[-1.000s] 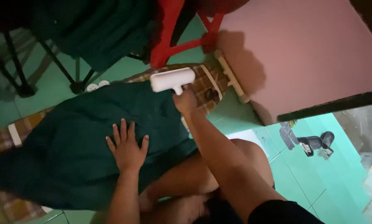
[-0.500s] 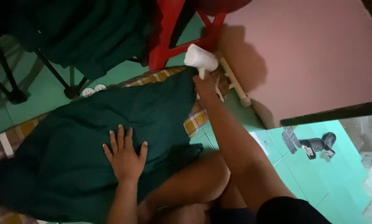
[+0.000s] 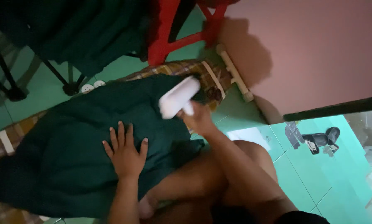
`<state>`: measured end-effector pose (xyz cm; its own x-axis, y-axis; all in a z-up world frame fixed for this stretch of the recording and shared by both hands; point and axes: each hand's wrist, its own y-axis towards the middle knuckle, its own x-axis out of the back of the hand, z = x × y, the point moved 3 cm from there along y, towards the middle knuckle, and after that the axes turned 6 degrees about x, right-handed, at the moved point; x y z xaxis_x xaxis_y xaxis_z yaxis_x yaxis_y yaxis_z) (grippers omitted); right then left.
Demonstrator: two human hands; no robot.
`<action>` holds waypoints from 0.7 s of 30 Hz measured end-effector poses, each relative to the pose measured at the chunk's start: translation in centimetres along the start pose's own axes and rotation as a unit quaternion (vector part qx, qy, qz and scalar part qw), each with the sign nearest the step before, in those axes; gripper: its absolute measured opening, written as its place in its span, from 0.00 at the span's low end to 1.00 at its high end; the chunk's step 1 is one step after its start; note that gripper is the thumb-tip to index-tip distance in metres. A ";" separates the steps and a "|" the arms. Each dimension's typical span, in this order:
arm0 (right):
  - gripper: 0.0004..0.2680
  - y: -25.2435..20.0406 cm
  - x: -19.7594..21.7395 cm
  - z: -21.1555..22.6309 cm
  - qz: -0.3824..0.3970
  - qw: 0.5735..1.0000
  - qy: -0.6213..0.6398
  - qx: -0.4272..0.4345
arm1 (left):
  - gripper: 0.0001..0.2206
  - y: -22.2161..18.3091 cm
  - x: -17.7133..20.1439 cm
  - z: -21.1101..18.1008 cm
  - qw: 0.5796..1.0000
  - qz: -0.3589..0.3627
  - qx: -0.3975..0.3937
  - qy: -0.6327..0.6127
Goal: Cleaning a green garment using a lint roller and scissors on an ironing board
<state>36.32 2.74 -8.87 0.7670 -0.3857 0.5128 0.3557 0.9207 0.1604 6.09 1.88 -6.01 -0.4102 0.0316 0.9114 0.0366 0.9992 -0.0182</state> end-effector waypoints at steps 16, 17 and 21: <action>0.15 1.0 -6.6 0.0 0.091 0.833 0.510 -0.196 | 0.32 0.4 0.3 -0.2 0.999 0.034 0.009 -0.014; 0.13 1.1 -7.1 0.1 0.068 0.825 0.525 -0.198 | 0.32 0.4 0.3 -0.2 0.999 0.037 0.005 -0.012; 0.14 3.3 -5.5 0.2 0.049 0.787 0.578 -0.210 | 0.33 0.2 0.5 0.1 0.999 0.038 0.015 -0.027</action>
<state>33.17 7.90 -11.01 0.6881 -0.3346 -0.6439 0.2238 0.9419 -0.2503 5.79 2.12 -5.59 -0.4558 0.1076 0.8836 0.0426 0.9942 -0.0991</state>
